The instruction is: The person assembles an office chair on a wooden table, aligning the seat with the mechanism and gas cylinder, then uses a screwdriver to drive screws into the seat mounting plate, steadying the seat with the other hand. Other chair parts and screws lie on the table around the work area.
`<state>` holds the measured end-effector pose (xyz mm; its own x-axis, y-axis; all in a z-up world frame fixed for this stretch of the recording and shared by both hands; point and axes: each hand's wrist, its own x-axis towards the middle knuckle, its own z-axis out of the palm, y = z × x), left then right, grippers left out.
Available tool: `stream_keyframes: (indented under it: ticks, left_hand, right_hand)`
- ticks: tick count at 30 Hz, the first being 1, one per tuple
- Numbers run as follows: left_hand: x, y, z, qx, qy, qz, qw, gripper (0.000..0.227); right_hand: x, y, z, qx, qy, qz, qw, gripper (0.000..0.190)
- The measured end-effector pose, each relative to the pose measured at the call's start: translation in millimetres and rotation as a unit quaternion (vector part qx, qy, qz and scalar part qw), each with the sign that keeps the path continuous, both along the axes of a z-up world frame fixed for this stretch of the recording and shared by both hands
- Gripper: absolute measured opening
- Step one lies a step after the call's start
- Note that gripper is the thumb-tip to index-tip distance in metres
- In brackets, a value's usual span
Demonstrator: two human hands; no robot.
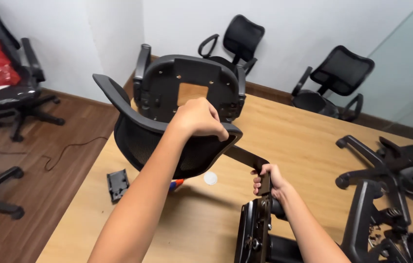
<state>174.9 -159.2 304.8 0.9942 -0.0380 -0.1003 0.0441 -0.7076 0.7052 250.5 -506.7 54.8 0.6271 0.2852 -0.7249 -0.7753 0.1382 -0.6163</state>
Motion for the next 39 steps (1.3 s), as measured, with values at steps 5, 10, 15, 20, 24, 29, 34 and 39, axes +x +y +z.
stream_keyframes:
  ticks: [5,10,15,20,24,29,34,39]
  left_hand:
    - [34.2,-28.4,15.9,0.040,-0.014,-0.049,0.998,0.033]
    - [58.6,-63.3,28.6,0.078,-0.008,-0.077,0.994,0.043]
    - [79.4,-113.8,31.8,0.109,-0.010,-0.125,0.986,0.046]
    - [93.7,-176.9,35.5,0.133,-0.028,-0.187,0.973,0.045]
    - [91.1,-220.4,44.9,0.149,-0.026,-0.228,0.962,0.046]
    - [102.6,-275.9,27.2,0.170,-0.069,-0.262,0.947,0.050]
    - [117.8,-318.8,-1.3,0.197,-0.114,-0.319,0.920,0.046]
    - [125.4,-358.1,-34.9,0.139,-0.213,-0.290,0.923,0.040]
  right_hand:
    - [-17.7,-12.7,18.1,0.007,0.024,-0.021,0.999,0.032]
    - [-32.7,-37.6,10.9,0.022,0.030,-0.063,0.997,0.031]
    - [-55.8,-74.5,-5.8,0.084,0.040,-0.107,0.990,0.024]
    - [-83.9,-103.2,-9.0,0.133,0.066,-0.152,0.977,0.024]
    - [-104.7,-124.1,-10.9,0.141,0.066,-0.182,0.971,0.024]
    - [-120.7,-153.9,-29.5,0.176,0.089,-0.215,0.956,0.024]
    - [-124.0,-183.0,-60.1,0.181,0.095,-0.239,0.949,0.022]
    - [-118.7,-213.9,-101.3,0.190,0.109,-0.256,0.942,0.024]
